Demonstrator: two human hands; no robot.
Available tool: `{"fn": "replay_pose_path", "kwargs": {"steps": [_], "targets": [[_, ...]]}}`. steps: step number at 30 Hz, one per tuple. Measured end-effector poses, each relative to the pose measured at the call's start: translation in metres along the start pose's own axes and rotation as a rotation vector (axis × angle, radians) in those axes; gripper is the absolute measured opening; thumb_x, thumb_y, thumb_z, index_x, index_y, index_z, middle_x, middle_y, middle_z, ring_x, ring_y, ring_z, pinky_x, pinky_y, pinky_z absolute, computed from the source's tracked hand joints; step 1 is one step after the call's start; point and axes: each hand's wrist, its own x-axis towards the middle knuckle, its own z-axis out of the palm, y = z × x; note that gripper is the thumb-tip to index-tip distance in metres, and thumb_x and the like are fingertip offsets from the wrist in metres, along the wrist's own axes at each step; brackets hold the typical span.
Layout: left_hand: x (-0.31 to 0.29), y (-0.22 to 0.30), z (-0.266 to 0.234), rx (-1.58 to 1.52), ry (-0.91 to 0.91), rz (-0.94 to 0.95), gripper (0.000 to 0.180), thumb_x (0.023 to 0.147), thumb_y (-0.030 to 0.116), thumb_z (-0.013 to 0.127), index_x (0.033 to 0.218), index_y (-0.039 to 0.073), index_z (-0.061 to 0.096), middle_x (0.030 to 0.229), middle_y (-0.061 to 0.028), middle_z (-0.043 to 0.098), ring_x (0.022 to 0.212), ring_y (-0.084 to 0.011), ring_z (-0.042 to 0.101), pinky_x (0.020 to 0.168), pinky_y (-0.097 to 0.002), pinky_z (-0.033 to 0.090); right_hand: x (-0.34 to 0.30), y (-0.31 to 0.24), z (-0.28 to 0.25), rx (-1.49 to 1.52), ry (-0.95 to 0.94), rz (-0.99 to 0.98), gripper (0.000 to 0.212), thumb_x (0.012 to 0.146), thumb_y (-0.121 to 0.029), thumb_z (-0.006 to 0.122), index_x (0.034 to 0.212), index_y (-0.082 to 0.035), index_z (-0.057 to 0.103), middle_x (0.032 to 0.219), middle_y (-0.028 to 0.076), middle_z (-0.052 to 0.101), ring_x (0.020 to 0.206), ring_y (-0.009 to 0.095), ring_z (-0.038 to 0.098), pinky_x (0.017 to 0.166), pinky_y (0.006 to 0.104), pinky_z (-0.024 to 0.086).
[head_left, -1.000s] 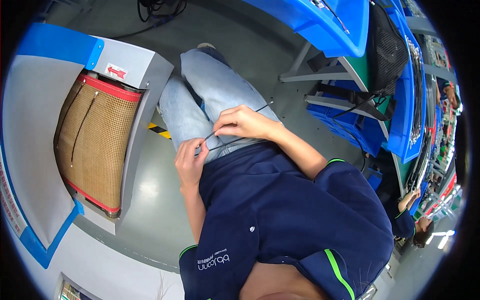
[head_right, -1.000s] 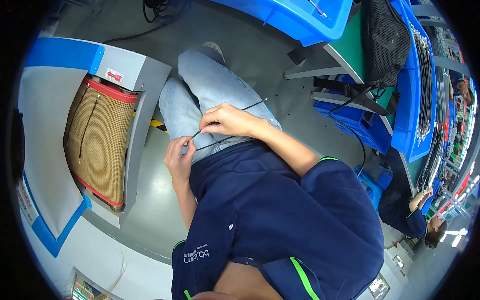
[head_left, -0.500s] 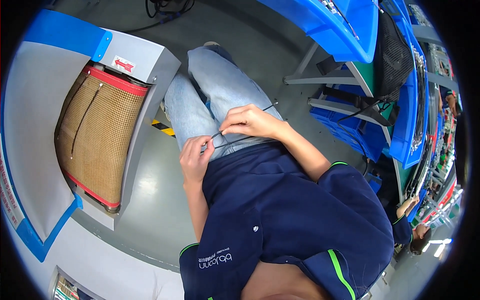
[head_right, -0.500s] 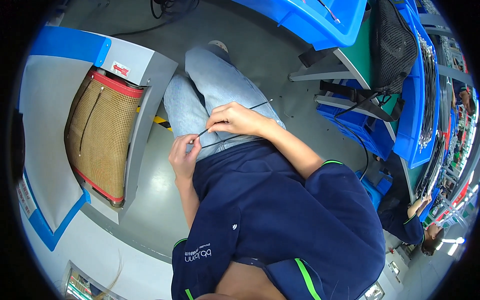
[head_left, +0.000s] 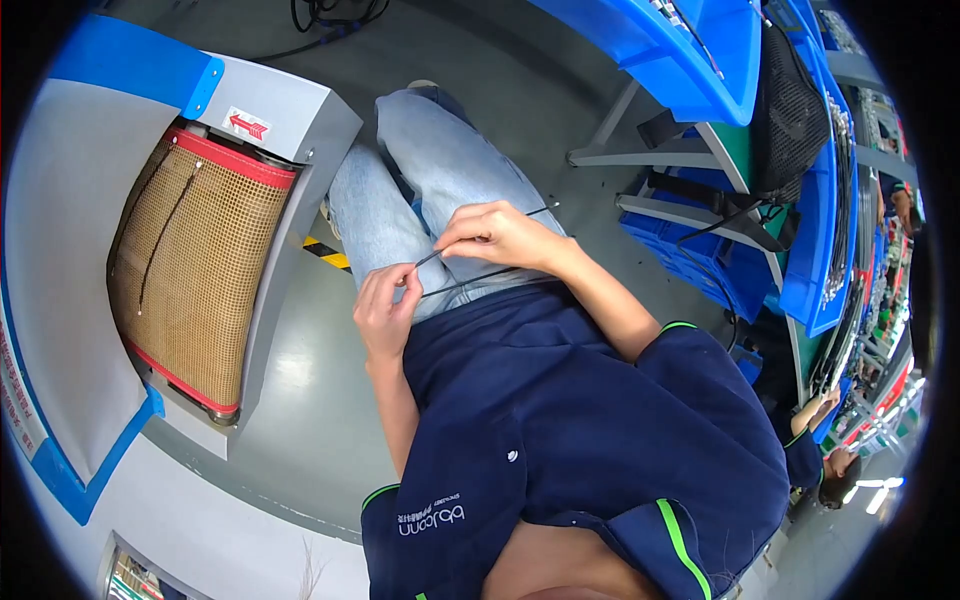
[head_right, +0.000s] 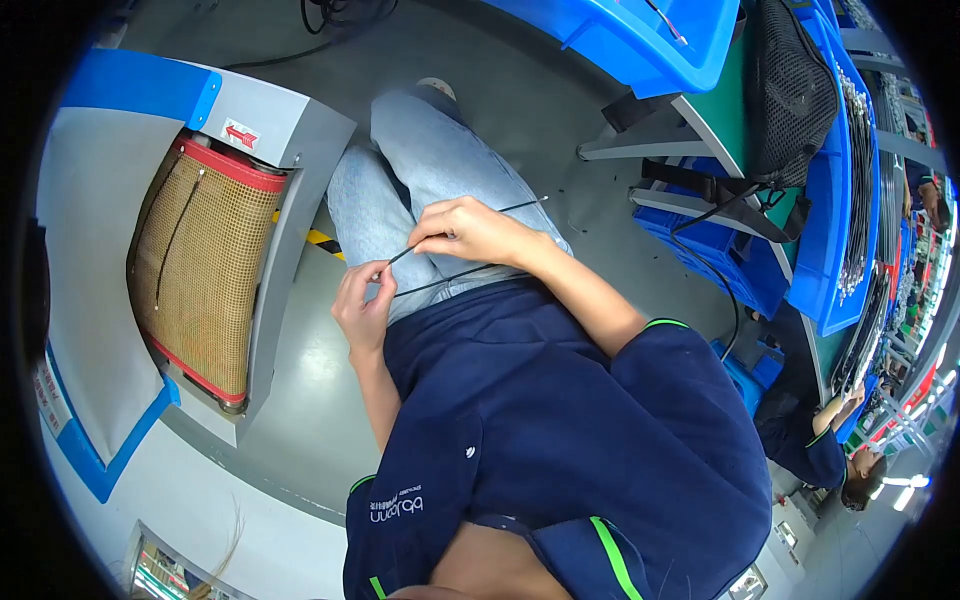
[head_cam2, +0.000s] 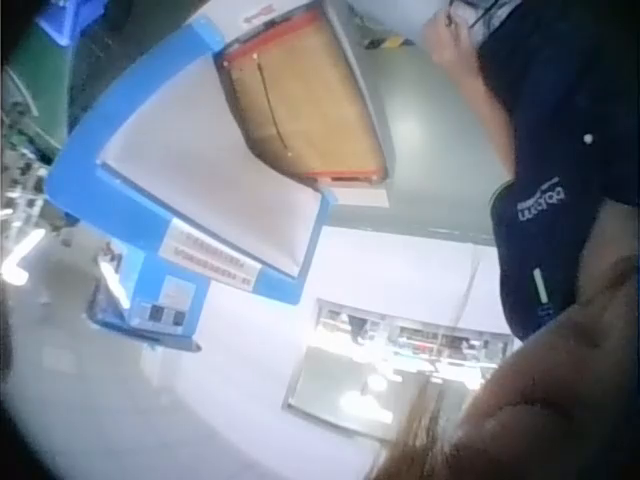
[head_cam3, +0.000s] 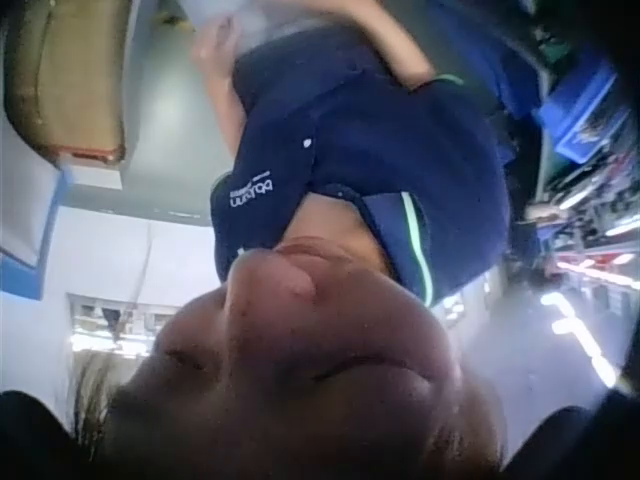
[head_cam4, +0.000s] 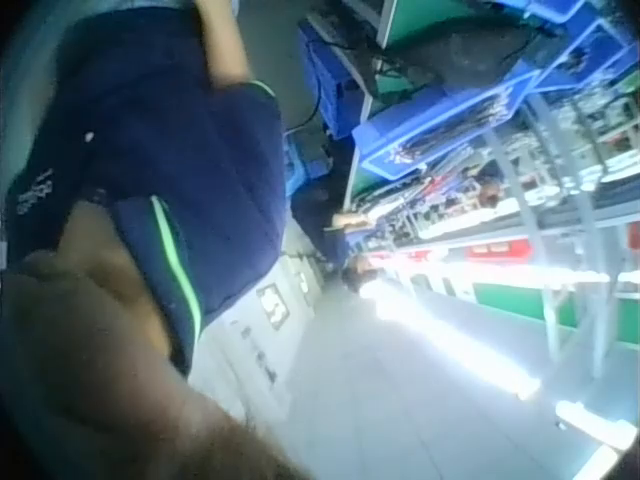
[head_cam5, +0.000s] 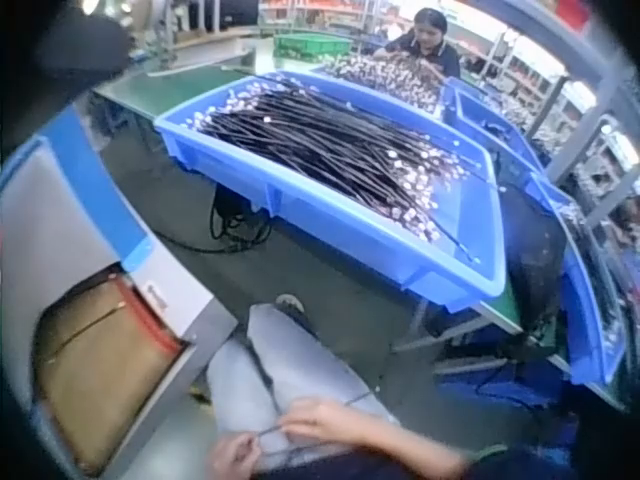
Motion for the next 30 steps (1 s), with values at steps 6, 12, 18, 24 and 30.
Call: {"fn": "replay_pose_path", "kwargs": {"steps": [6,12,18,24,30], "targets": [[-0.008,-0.022,-0.023,0.085,0.087,-0.065,0.018,0.068,-0.006,0.069,0.083,0.003,0.063,0.075,-0.0071,0.063,0.064,-0.0178,0.059,0.060,-0.0275,0.048,-0.012,0.016,-0.038,-0.205,0.055,0.057,0.019,0.081,-0.008,0.066,0.100,-0.006,0.067,0.090,0.008,0.065,0.085,0.021,0.064,0.073,0.0314,0.051],[-0.022,-0.046,-0.046,0.144,0.139,-0.185,0.017,0.070,-0.005,0.069,0.084,0.003,0.063,0.076,-0.0061,0.062,0.063,-0.0148,0.057,0.060,-0.0262,0.047,-0.028,0.028,-0.066,-0.316,0.134,0.214,0.015,0.077,-0.014,0.071,0.089,-0.006,0.067,0.085,0.006,0.065,0.078,0.020,0.061,0.065,0.0303,0.048],[-0.030,-0.049,-0.055,0.213,0.153,-0.243,0.014,0.073,-0.003,0.069,0.084,0.002,0.063,0.079,-0.0060,0.064,0.062,-0.0134,0.057,0.059,-0.0256,0.047,-0.029,0.025,-0.064,-0.214,0.210,0.177,0.012,0.078,-0.011,0.070,0.088,-0.006,0.067,0.085,0.005,0.066,0.076,0.020,0.062,0.063,0.0298,0.049],[-0.033,-0.049,-0.060,0.186,0.159,-0.279,0.013,0.074,-0.003,0.068,0.084,0.002,0.063,0.080,-0.0054,0.064,0.062,-0.0127,0.057,0.060,-0.0249,0.047,-0.030,0.024,-0.066,-0.494,0.220,-0.152,0.019,0.075,-0.005,0.070,0.093,-0.008,0.067,0.085,0.004,0.065,0.076,0.021,0.063,0.064,0.0313,0.051],[-0.035,-0.049,-0.065,0.192,0.135,-0.265,0.012,0.074,-0.003,0.068,0.084,0.002,0.063,0.079,-0.0052,0.064,0.063,-0.0124,0.057,0.061,-0.0250,0.047,-0.030,0.020,-0.062,-0.526,0.297,-0.187,0.018,0.075,-0.004,0.069,0.092,-0.009,0.067,0.083,0.005,0.065,0.073,0.021,0.062,0.062,0.0320,0.050]]}}
